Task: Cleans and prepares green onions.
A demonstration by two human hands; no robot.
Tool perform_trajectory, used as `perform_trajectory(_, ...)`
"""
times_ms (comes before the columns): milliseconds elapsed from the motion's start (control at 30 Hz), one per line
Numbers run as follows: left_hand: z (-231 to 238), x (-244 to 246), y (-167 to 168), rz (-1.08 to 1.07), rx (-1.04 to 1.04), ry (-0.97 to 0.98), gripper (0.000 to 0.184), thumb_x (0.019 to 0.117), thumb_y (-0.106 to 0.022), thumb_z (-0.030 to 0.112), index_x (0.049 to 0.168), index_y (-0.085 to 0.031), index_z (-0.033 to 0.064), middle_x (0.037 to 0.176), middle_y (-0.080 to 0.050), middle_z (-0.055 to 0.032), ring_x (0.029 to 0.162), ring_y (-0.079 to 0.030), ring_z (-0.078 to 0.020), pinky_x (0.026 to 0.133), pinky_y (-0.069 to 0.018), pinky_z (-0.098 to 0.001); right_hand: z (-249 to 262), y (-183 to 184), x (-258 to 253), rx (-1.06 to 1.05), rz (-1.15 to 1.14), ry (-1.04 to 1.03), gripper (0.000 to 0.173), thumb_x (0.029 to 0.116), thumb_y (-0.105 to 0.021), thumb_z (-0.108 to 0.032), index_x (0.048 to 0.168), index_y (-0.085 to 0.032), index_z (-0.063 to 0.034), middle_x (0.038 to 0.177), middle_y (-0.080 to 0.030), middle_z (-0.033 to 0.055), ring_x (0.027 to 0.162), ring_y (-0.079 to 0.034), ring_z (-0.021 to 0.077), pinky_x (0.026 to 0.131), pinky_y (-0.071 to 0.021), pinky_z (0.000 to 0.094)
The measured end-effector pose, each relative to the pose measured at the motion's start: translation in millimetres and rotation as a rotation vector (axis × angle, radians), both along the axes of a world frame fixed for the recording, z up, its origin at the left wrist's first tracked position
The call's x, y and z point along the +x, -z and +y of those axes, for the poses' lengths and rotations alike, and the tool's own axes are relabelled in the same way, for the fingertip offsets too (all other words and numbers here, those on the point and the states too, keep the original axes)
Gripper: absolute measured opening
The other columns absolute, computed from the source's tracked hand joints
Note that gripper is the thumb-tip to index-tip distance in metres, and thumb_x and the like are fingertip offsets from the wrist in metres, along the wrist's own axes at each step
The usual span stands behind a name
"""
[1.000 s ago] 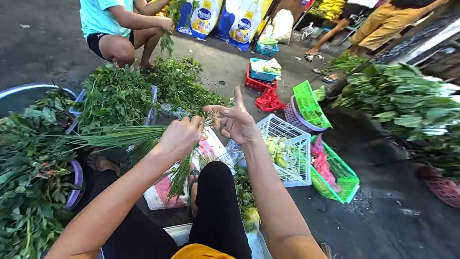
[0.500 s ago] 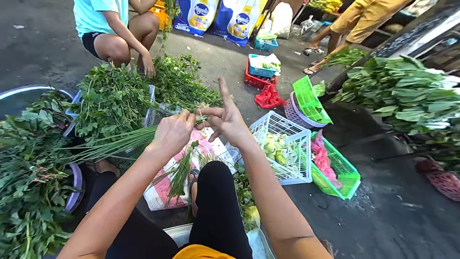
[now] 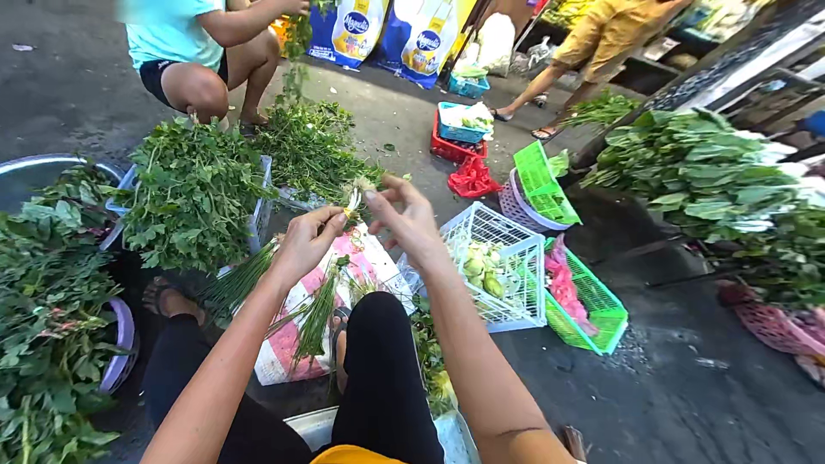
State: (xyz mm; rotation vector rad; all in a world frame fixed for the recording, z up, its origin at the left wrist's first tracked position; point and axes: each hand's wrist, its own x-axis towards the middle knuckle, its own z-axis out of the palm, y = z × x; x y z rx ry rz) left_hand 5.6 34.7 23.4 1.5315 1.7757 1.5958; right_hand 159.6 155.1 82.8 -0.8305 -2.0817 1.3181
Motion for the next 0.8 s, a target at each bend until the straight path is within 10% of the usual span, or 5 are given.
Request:
perform_trajectory(133, 5, 4, 11, 0.199, -0.065, -0.014, 0.053, 0.103, -0.05, 0.054, 0.129, -0.067, 0.0105, 0.097, -0.073, -0.0061, 0.083, -0.07, -0.0172, 0.077, -0.0588, -0.0432, 13, 25, -18, -0.339, 0.117, -0.176, 0.03, 0.1014, -0.065, -0.024, 0.128, -0.063, -0.0099, 0.077, -0.065, 0.0042, 0.051, -0.051, 0.0068, 0.044, -0.0408, 0.0219)
perform_trajectory(333, 17, 17, 19, 0.395, -0.001, -0.183, 0.042, 0.105, -0.051, 0.042, 0.117, -0.069, 0.0052, 0.078, -0.07, -0.0119, 0.065, -0.07, -0.0317, 0.062, -0.0565, -0.0566, 18, 19, -16, -0.246, 0.155, -0.246, 0.016, 0.0943, -0.066, -0.01, 0.106, -0.06, -0.0017, 0.067, -0.057, -0.0001, 0.046, -0.045, 0.004, 0.042, -0.0384, 0.0198)
perform_trajectory(600, 18, 23, 35, 0.341, 0.081, -0.16, 0.054, 0.1075, -0.042, 0.045, 0.13, -0.065, 0.0016, 0.106, -0.074, -0.0114, 0.092, -0.074, -0.024, 0.084, -0.0599, -0.0453, 14, 19, -15, -0.45, 0.127, -0.2, 0.009, 0.0976, -0.065, -0.002, 0.103, -0.059, 0.0035, 0.072, -0.068, 0.009, 0.05, -0.062, 0.0114, 0.047, -0.0528, 0.0237)
perform_trajectory(800, 21, 28, 48, 0.262, 0.088, -0.16, 0.042, 0.1092, -0.043, 0.031, 0.109, -0.074, 0.0016, 0.085, -0.072, -0.0087, 0.071, -0.068, -0.0171, 0.071, -0.0585, -0.0347, 22, 33, -18, -0.454, 0.146, -0.138, 0.008, 0.0972, -0.065, -0.003, 0.099, -0.064, 0.0045, 0.064, -0.064, 0.0044, 0.045, -0.052, 0.0054, 0.044, -0.0438, 0.0193)
